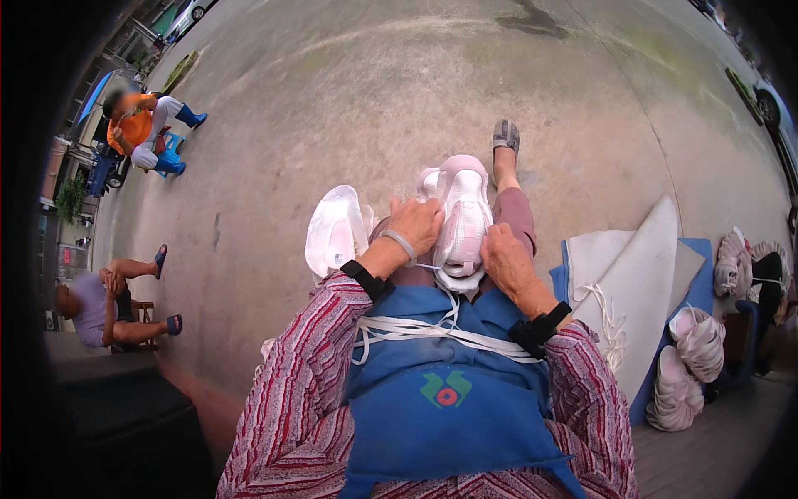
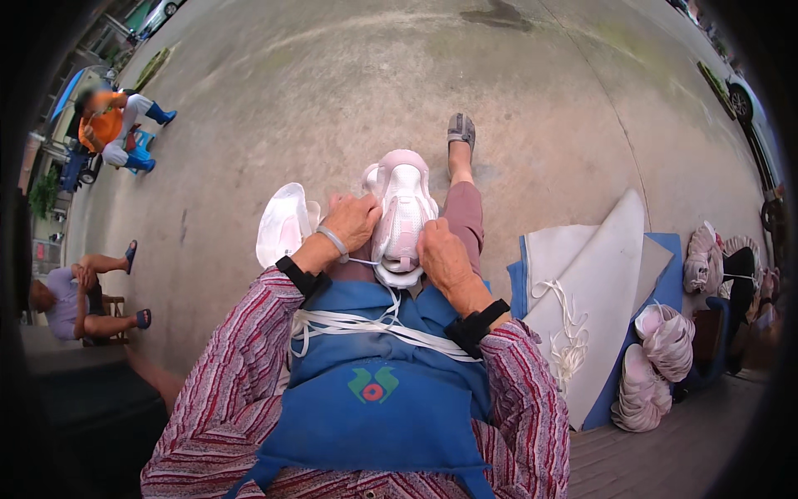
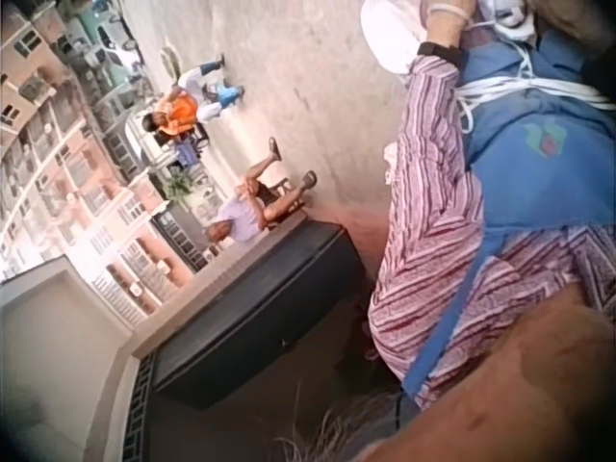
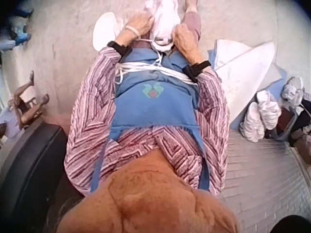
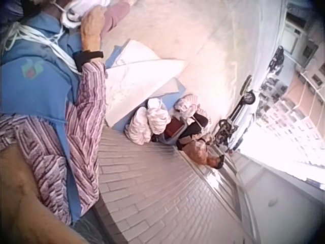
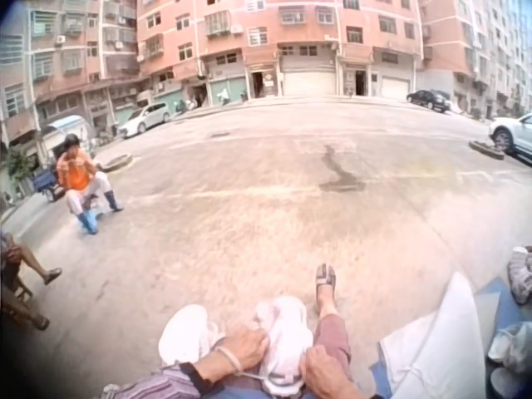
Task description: Lacing a pair of white and pink athletic shoes while sitting outdoors.
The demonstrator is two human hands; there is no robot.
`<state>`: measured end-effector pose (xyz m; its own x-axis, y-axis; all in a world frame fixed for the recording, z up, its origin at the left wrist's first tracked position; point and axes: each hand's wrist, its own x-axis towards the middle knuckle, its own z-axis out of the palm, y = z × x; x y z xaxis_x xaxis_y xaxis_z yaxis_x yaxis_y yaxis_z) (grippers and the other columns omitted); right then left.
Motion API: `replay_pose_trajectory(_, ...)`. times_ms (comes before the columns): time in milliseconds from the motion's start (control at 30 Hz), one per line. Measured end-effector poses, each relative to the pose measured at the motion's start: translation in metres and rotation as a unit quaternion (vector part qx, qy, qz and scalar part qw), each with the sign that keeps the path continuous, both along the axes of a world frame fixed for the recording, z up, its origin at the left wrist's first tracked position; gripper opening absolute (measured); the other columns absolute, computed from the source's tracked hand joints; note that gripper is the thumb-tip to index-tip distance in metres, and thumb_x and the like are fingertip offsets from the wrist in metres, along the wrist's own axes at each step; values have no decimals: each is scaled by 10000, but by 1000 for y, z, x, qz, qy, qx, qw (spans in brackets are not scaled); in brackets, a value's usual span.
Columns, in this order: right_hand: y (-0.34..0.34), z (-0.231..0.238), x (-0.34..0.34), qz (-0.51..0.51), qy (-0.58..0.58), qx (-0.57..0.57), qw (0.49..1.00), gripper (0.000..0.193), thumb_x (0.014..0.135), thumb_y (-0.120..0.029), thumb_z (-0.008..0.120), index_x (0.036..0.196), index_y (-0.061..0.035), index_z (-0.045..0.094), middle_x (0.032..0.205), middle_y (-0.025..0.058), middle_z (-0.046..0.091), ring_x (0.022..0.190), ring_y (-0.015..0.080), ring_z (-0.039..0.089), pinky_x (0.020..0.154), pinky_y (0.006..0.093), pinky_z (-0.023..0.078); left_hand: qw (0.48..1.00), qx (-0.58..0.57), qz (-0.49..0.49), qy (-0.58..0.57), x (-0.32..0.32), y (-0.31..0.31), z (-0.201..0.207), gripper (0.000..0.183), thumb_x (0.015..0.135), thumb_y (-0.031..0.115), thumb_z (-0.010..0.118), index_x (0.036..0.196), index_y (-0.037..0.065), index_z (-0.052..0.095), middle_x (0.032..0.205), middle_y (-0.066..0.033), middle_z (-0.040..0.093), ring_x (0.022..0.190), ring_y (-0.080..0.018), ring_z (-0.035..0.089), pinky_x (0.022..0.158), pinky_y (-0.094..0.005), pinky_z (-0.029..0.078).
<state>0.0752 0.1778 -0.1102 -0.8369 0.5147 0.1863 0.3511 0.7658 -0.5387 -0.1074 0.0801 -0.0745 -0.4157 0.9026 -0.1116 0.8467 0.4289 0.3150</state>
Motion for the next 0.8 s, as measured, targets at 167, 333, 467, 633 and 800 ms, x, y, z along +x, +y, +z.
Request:
replay_pose_trajectory(167, 4, 7, -9, 64, -54, 66, 994, 131, 810, -66, 543, 860, 54, 537, 864, 217, 553, 680, 360, 634, 573, 414, 533, 976, 114, 57, -178, -5, -3, 7, 290, 917, 291, 458, 851, 40, 588, 830, -219, 630, 759, -390, 603, 722, -438, 445)
replay_pose_trajectory(333, -5, 15, -6, 74, -107, 128, 983, 133, 774, -55, 553, 863, 43, 570, 833, 181, 555, 639, 291, 646, 543, 351, 537, 923, 64, 4, -380, -13, 5, 14, 281, 906, 251, 507, 890, 16, 661, 794, -100, 643, 747, -177, 584, 702, -317, 464)
replay_pose_trajectory(467, -9, 16, -13, 87, -115, 140, 980, 135, 774, -64, 553, 867, 32, 572, 830, 165, 550, 623, 265, 642, 526, 330, 533, 922, 109, -11, -372, -5, 26, 11, 241, 902, 187, 513, 946, 9, 669, 856, -56, 663, 807, -119, 573, 739, -262, 463)
replay_pose_trajectory(633, -10, 14, -13, 60, -88, 124, 987, 176, 769, -89, 563, 903, 25, 580, 849, 163, 546, 620, 264, 627, 513, 334, 526, 923, 84, -56, -371, 17, 32, 24, 228, 910, 173, 502, 944, 3, 651, 824, -77, 652, 801, -130, 580, 743, -277, 468)
replay_pose_trajectory(800, 0, 16, -1, 54, 29, -46, 997, 163, 807, -97, 542, 925, 5, 588, 851, 168, 543, 680, 328, 604, 606, 391, 506, 919, 130, -23, -373, 48, 4, 20, 179, 951, 149, 475, 1011, 15, 577, 736, -85, 616, 694, -152, 592, 658, -287, 474)
